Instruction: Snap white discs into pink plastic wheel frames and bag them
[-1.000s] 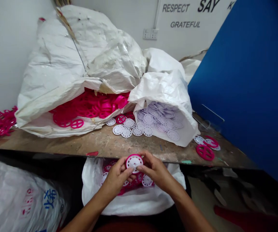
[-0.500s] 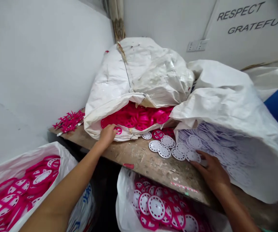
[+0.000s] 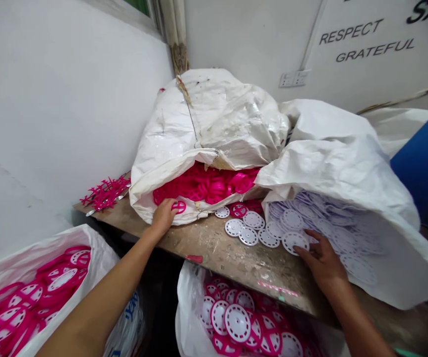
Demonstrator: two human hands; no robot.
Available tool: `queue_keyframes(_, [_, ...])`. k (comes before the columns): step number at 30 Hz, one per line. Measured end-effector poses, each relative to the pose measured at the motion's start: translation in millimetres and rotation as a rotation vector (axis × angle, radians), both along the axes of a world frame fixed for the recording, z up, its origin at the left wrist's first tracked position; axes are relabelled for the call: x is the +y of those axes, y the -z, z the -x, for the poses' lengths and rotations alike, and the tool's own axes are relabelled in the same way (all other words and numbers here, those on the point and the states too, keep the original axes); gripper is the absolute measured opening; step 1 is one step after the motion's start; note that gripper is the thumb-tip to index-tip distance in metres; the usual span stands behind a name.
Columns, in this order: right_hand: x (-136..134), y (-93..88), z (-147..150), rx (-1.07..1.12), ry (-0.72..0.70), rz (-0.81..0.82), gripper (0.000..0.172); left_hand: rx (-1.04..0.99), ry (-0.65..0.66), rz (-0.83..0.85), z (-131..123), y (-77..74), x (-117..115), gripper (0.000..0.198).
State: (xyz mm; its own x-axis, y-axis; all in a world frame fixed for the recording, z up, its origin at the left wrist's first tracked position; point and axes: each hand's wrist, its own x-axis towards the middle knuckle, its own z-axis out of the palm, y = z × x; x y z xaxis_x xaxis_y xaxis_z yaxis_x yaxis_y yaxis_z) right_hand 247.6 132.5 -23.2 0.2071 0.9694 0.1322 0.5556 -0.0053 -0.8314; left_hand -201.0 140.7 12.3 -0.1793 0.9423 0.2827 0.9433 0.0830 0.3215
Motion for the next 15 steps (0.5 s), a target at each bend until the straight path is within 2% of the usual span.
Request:
queue_keyframes(4, [-25, -6.5, -1, 0.203, -0.001, -0.065, 0.067, -0.088, 0.049, 0.006, 0, -0.7, 0, 0.007])
queue_keyframes(8, [-55, -21.4, 10, 0.303, 0.008, -0.098, 0.055, -0.222, 0.058, -0.07, -10, -15.5, 0, 0.006])
queue_keyframes(10, [-70, -31.8, 23, 0.388, -0.046, -0.093, 0.049, -0.317, 0.092, -0.122, -32, -23.0, -12, 0.003])
queue_keyframes(13, [-87, -48.3, 47, 0.519, -0.149, -0.091, 0.042, -0.526, 0.197, -0.12, -89, -26.2, -49, 0.014])
queue_keyframes(14, [-90, -52.3, 55, 0.553, -0.174, -0.107, 0.04, -0.65, 0.243, -0.071, -112, -25.5, -65, 0.018])
queue_keyframes(15, [-93, -54.8, 63, 0.573, -0.196, -0.125, 0.037, -0.994, 0.282, 0.051, -135, -24.3, -80, 0.02])
